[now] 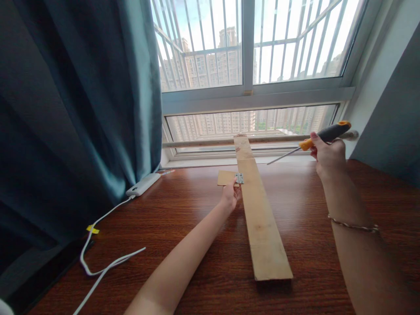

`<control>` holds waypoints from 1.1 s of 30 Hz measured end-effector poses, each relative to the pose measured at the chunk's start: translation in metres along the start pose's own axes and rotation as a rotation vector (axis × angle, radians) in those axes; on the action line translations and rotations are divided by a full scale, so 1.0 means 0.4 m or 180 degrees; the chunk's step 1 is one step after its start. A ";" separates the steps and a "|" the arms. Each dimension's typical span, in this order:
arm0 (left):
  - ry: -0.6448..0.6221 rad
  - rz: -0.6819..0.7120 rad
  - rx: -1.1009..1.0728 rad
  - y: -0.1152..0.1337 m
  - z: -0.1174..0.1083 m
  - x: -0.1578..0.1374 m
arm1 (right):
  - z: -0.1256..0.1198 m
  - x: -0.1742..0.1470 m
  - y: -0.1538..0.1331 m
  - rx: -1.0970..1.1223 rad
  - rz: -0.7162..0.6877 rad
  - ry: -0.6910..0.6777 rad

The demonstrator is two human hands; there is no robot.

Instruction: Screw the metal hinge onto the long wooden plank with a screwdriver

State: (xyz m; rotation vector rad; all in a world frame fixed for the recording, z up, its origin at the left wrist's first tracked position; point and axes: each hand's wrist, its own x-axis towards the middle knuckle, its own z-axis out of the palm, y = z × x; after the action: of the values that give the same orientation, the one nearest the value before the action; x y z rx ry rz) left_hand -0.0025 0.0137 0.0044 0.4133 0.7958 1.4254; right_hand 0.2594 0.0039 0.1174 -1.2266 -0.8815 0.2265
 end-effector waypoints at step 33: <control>0.0051 0.0120 0.0041 -0.002 -0.001 0.007 | 0.187 -0.207 -0.009 0.0435 -0.0442 -0.1304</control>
State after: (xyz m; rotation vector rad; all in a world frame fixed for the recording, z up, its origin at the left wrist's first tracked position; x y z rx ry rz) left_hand -0.0023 0.0163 0.0030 0.4290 0.8143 1.4609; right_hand 0.1521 0.0077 0.0871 -1.0015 -1.2789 0.4288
